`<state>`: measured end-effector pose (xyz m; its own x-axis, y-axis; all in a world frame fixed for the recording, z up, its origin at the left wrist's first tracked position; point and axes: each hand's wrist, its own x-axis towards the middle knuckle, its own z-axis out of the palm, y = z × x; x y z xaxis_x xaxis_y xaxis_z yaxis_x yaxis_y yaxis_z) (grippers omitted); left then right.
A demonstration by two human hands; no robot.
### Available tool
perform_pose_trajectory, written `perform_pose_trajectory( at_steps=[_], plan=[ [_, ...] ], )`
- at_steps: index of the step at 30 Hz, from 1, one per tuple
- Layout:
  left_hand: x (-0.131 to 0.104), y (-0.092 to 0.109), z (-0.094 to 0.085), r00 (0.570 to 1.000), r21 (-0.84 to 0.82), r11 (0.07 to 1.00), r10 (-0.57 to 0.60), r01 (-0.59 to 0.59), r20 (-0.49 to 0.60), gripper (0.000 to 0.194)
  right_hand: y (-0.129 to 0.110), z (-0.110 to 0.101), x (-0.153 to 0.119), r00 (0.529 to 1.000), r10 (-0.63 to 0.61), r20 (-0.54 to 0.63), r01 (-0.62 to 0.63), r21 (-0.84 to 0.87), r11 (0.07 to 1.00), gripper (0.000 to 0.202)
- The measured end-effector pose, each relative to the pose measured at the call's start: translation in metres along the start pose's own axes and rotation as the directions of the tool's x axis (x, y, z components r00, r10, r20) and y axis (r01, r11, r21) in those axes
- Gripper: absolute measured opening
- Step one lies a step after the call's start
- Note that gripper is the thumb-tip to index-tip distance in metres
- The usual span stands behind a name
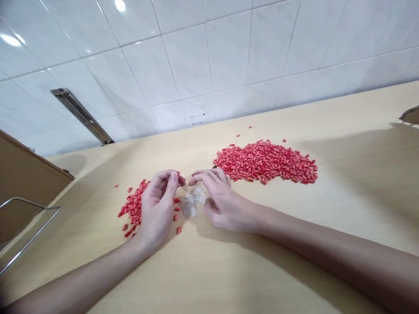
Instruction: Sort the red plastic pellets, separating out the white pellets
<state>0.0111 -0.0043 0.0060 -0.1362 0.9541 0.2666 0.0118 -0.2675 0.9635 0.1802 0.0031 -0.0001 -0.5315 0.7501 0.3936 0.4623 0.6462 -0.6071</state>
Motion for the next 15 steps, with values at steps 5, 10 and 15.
perform_pose_trajectory(
  at_steps=[5,10,15],
  plan=[
    [-0.0003,-0.0002,-0.0002,1.000,-0.003,1.000,0.012,-0.012,0.010,0.014,-0.0031,0.0005,-0.0002,1.000,-0.005,0.029,0.004,0.006,1.000,0.048],
    [0.0006,0.0005,-0.0008,1.000,-0.004,1.000,0.014,-0.014,0.009,0.014,0.0014,0.0038,-0.0011,0.999,-0.037,0.024,0.038,-0.042,0.998,0.057],
    [0.0007,0.0009,0.0012,1.000,-0.031,0.999,0.006,-0.006,0.005,0.012,0.0055,0.0061,-0.0001,0.997,-0.030,-0.069,0.028,-0.028,0.999,0.047]
  ],
)
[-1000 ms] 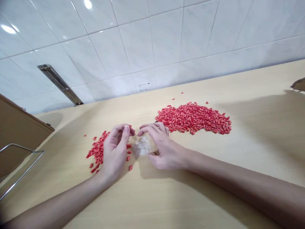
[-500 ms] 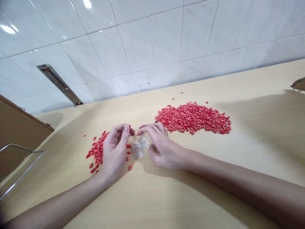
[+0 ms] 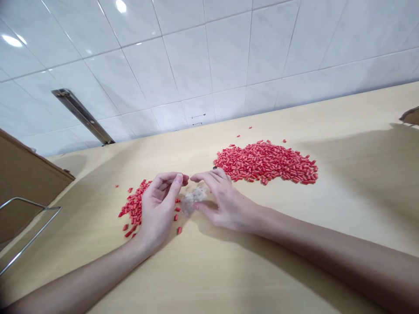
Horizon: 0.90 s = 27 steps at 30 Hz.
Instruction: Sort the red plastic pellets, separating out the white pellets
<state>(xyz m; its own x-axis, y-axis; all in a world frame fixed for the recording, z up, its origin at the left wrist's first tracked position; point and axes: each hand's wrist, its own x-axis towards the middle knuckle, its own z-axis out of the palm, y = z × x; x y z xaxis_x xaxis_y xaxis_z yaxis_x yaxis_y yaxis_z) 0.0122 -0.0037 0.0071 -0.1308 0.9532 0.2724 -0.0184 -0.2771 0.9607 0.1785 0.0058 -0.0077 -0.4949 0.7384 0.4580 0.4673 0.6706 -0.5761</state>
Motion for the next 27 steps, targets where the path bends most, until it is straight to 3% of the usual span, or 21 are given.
perform_pose_trajectory(
  at_steps=[4,12,18,27],
  plan=[
    [-0.0005,-0.0015,0.0000,1.000,-0.008,1.000,0.005,-0.005,-0.018,0.011,-0.0012,-0.0002,0.0003,0.999,-0.028,0.031,0.028,0.004,1.000,0.034],
    [-0.0004,-0.0027,-0.0037,0.999,0.049,0.998,-0.052,0.051,0.016,0.019,-0.0003,0.0002,0.0009,0.992,-0.094,-0.085,0.099,0.048,0.994,0.019],
    [0.0005,-0.0033,-0.0021,1.000,-0.017,1.000,-0.010,0.010,0.019,0.013,-0.0019,-0.0017,0.0038,0.986,0.044,-0.163,-0.011,0.194,0.981,0.006],
    [0.0013,-0.0046,-0.0019,0.999,-0.035,0.999,-0.011,0.013,0.043,0.010,-0.0003,-0.0041,0.0042,0.979,0.138,-0.148,-0.080,0.341,0.937,0.006]
  ],
)
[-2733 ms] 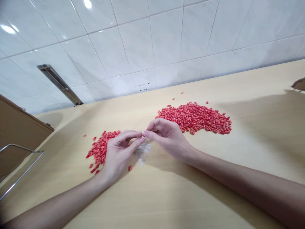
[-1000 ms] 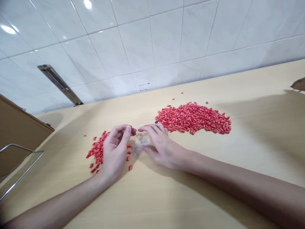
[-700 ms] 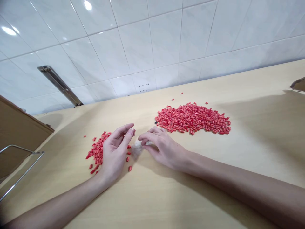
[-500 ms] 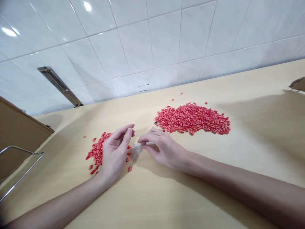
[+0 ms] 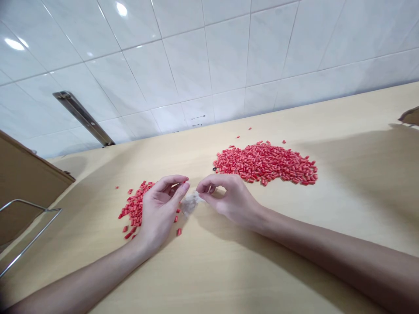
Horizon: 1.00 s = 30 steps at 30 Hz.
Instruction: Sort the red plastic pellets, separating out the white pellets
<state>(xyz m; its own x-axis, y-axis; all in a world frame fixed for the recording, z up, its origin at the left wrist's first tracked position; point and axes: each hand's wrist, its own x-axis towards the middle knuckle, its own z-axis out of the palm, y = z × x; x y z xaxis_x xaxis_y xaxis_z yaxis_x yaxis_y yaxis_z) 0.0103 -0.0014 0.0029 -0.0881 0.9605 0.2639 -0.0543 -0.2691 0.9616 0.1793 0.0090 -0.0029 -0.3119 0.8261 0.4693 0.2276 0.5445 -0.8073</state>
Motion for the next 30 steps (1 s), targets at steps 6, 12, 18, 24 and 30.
perform_pose_trajectory(
  at_steps=[6,12,18,24,30],
  plan=[
    [-0.0010,0.0000,-0.0006,1.000,-0.011,1.000,-0.017,0.017,0.014,0.012,-0.0017,-0.0010,0.0023,0.999,0.047,-0.025,-0.045,0.097,0.994,0.008],
    [-0.0009,0.0015,-0.0002,0.999,-0.029,0.999,-0.014,0.015,0.031,0.010,-0.0001,-0.0008,0.0018,0.998,0.064,-0.013,-0.063,0.104,0.993,0.006],
    [-0.0013,0.0008,0.0004,1.000,-0.023,0.999,-0.027,0.027,0.016,0.010,-0.0037,0.0003,0.0019,0.996,0.093,-0.008,-0.092,0.070,0.993,0.007],
    [-0.0010,0.0003,0.0008,0.999,-0.021,0.999,-0.029,0.030,0.016,0.012,-0.0017,-0.0002,0.0012,0.996,0.091,-0.006,-0.090,0.068,0.994,0.009],
    [-0.0011,0.0006,0.0007,0.996,-0.019,0.996,-0.084,0.084,0.014,0.021,-0.0009,-0.0003,0.0010,0.997,0.070,-0.019,-0.068,0.071,0.995,0.008]
  ],
)
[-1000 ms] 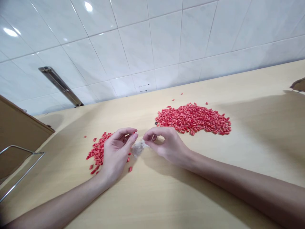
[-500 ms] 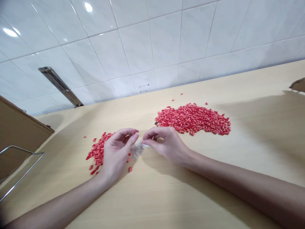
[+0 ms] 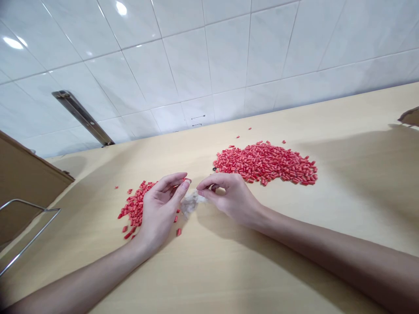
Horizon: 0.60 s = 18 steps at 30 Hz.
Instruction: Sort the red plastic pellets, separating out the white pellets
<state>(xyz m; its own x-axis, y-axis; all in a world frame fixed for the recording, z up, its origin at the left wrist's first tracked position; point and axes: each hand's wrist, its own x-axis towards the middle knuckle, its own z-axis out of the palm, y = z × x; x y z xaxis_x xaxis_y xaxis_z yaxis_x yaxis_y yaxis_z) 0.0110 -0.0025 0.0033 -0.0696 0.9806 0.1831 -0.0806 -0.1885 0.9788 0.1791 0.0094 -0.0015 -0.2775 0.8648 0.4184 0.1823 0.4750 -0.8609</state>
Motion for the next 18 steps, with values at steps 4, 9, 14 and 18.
perform_pose_trajectory(
  at_steps=[4,9,14,18],
  plan=[
    [0.0007,0.0011,0.0001,1.000,-0.016,1.000,0.011,-0.011,-0.011,0.020,0.0005,0.0009,0.0007,1.000,-0.022,-0.002,0.022,0.017,1.000,0.007],
    [0.0007,0.0002,0.0004,1.000,0.003,1.000,0.005,-0.005,0.014,0.017,0.0015,0.0001,0.0002,0.995,-0.073,-0.063,0.075,0.033,0.997,0.012],
    [0.0018,-0.0012,0.0001,0.999,0.008,0.999,-0.036,0.035,0.040,0.019,0.0033,0.0012,-0.0004,0.993,-0.092,-0.068,0.098,0.093,0.991,0.020],
    [0.0017,-0.0012,-0.0004,0.999,-0.017,0.999,-0.034,0.035,0.037,0.019,0.0054,0.0044,-0.0002,0.997,-0.006,-0.075,0.022,0.224,0.974,0.019]
  ],
)
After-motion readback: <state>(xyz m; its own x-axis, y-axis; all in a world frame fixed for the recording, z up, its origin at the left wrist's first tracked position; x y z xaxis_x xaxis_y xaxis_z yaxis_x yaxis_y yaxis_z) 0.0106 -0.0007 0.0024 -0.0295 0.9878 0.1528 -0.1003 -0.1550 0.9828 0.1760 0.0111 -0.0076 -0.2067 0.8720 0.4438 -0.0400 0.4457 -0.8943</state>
